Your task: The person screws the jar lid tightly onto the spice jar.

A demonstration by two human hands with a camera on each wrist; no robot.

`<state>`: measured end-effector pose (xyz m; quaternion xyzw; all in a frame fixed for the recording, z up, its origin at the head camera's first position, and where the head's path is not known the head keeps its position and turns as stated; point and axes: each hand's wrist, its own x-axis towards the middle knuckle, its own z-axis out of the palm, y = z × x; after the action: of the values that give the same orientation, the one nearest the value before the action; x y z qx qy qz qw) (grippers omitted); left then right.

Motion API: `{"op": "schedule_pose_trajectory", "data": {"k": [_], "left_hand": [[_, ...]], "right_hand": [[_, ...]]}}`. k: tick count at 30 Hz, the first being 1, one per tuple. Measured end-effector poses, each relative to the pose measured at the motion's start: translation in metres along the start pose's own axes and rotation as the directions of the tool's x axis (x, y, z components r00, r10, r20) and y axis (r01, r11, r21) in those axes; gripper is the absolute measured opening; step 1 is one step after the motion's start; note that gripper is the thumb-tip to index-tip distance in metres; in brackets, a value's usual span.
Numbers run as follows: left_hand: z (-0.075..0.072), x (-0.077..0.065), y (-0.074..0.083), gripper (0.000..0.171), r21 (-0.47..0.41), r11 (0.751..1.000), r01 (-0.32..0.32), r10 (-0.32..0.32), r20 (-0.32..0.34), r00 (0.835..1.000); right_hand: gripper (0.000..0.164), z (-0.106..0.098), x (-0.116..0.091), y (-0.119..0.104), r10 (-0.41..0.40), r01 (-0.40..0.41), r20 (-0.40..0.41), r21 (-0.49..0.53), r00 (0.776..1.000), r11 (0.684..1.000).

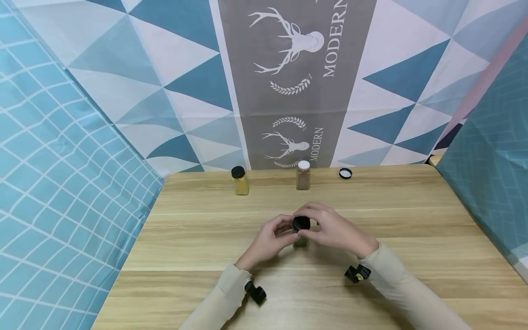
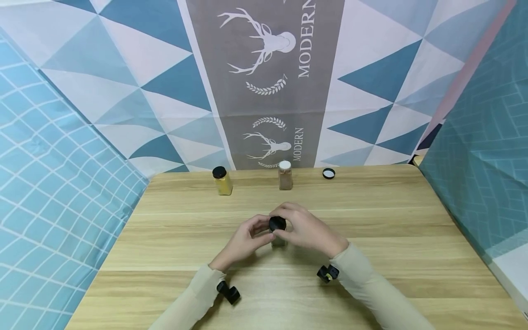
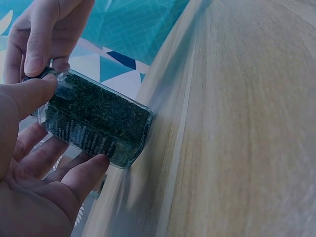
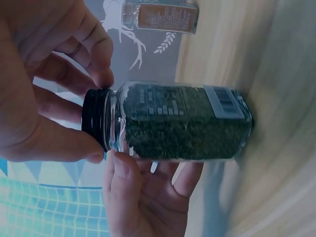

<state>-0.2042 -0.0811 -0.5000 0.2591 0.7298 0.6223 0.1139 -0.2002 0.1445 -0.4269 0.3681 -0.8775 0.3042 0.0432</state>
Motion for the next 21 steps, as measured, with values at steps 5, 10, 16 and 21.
{"op": "schedule_pose_trajectory", "data": {"k": [5, 10, 16, 21], "left_hand": [[0.0002, -0.0008, 0.0002, 0.040, -0.005, 1.000, 0.000, 0.000, 0.005, 1.000], [0.0002, -0.0007, 0.0000, 0.040, -0.006, 1.000, -0.009, 0.009, 0.003, 1.000], [0.0010, -0.0009, -0.0016, 0.038, -0.013, 1.000, -0.022, 0.022, -0.005, 1.000], [0.0017, -0.0012, 0.0006, 0.038, -0.011, 1.000, -0.010, 0.010, -0.015, 1.000]], "right_hand": [[0.032, -0.0048, 0.0060, -0.0005, -0.049, 0.051, 0.065, -0.030, 0.997, 0.998], [0.030, -0.0074, 0.0100, -0.0025, -0.070, 0.074, 0.094, -0.040, 0.993, 0.996], [0.032, -0.0064, 0.0092, -0.0039, -0.060, 0.063, 0.078, -0.040, 0.995, 0.997], [0.035, -0.0023, 0.0059, -0.0043, -0.036, 0.037, 0.028, -0.042, 0.999, 0.998]]}}
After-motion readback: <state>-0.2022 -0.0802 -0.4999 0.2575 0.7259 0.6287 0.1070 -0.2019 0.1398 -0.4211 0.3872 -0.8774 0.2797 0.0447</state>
